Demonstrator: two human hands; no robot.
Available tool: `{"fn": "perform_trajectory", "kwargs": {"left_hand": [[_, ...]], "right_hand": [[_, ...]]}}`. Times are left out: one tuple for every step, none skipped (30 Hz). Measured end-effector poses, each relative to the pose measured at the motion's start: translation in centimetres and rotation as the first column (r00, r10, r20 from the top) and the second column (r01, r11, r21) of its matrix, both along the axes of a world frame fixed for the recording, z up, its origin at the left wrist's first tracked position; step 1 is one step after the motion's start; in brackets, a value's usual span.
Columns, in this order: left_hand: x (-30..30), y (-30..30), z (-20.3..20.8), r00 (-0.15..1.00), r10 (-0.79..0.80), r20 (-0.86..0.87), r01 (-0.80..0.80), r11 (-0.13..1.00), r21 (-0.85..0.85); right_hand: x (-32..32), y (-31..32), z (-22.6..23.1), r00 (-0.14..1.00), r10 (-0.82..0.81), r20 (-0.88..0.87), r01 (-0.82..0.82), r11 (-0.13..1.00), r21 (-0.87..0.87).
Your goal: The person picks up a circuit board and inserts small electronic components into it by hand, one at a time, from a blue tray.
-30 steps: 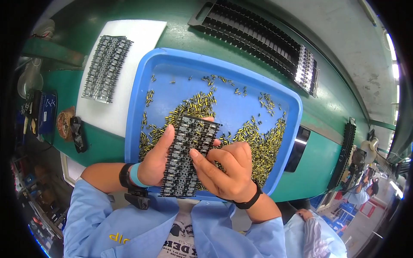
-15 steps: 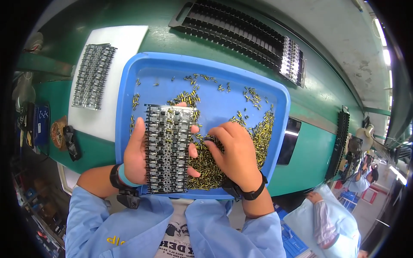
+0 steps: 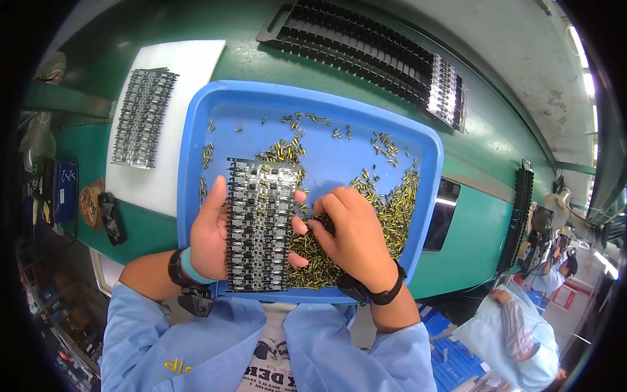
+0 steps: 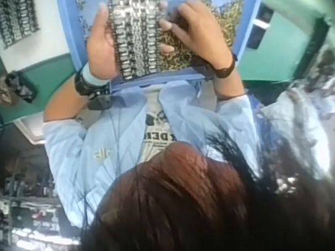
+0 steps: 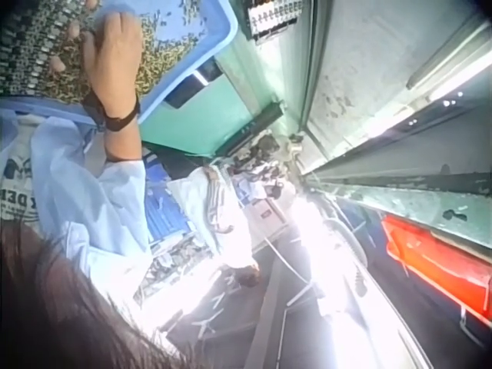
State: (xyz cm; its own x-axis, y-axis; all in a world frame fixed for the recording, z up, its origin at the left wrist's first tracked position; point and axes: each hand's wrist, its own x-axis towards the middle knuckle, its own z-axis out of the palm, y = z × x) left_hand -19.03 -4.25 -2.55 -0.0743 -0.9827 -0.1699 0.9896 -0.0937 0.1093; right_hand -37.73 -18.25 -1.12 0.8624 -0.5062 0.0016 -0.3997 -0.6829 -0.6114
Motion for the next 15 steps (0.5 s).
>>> {"fn": "perform_trajectory", "kwargs": {"left_hand": [[0.1, -0.1, 0.0, 1.000, -0.002, -0.009, 0.002, 1.000, -0.005], [0.1, -0.1, 0.0, 1.000, -0.003, -0.009, 0.003, 1.000, -0.007], [0.1, -0.1, 0.0, 1.000, -0.002, -0.009, 0.002, 1.000, -0.006], [0.1, -0.1, 0.0, 1.000, -0.002, -0.009, 0.002, 1.000, -0.006], [0.1, -0.2, 0.1, 1.000, -0.002, -0.008, 0.002, 1.000, -0.006], [0.1, -0.1, 0.1, 1.000, -0.003, -0.008, 0.003, 1.000, -0.007], [0.1, -0.1, 0.0, 1.000, -0.002, -0.007, 0.002, 1.000, -0.001], [0.1, 0.0, 0.0, 1.000, -0.001, -0.007, 0.001, 1.000, 0.004], [0.2, 0.1, 0.0, 1.000, 0.000, -0.007, 0.000, 1.000, 0.009], [0.3, 0.2, 0.0, 1.000, 0.001, -0.007, -0.001, 1.000, 0.005], [0.2, 0.1, 0.0, 1.000, 0.002, -0.011, -0.002, 1.000, 0.014], [0.1, 0.0, 0.0, 1.000, 0.004, -0.016, -0.003, 1.000, 0.023], [0.1, -0.1, 0.0, 1.000, 0.005, -0.020, -0.005, 0.999, 0.032], [0.1, -0.2, 0.0, 1.000, 0.003, -0.020, -0.002, 1.000, 0.031], [0.1, -0.3, 0.0, 1.000, -0.003, -0.012, 0.004, 0.999, 0.036]], "right_hand": [[0.1, -0.1, 0.1, 1.000, -0.011, 0.012, 0.012, 1.000, -0.012], [0.1, -0.1, 0.1, 0.999, -0.023, 0.024, 0.023, 0.999, -0.023], [0.1, -0.1, 0.1, 0.999, -0.023, 0.024, 0.024, 0.999, -0.025], [0.0, -0.1, 0.0, 0.999, -0.041, 0.032, 0.042, 0.999, -0.014], [-0.1, -0.1, -0.1, 0.997, -0.059, 0.040, 0.059, 0.998, -0.003], [-0.2, 0.0, -0.2, 0.996, -0.076, 0.049, 0.076, 0.997, 0.009], [-0.3, 0.1, -0.2, 0.996, -0.076, 0.049, 0.076, 0.997, 0.007], [-0.3, 0.1, -0.2, 0.992, -0.108, 0.059, 0.106, 0.993, 0.043], [-0.2, 0.3, -0.2, 0.988, -0.140, 0.069, 0.135, 0.988, 0.079], [-0.2, 0.4, -0.1, 0.982, -0.171, 0.077, 0.162, 0.980, 0.114], [-0.3, 0.4, -0.1, 0.982, -0.175, 0.077, 0.166, 0.979, 0.114], [-0.3, 0.5, -0.1, 0.972, -0.214, 0.098, 0.191, 0.961, 0.199], [-0.2, 0.7, 0.0, 0.960, -0.253, 0.116, 0.212, 0.935, 0.283], [-0.2, 0.8, 0.0, 0.947, -0.294, 0.130, 0.229, 0.902, 0.366], [-0.3, 0.9, -0.1, 0.946, -0.297, 0.130, 0.232, 0.901, 0.366]]}}
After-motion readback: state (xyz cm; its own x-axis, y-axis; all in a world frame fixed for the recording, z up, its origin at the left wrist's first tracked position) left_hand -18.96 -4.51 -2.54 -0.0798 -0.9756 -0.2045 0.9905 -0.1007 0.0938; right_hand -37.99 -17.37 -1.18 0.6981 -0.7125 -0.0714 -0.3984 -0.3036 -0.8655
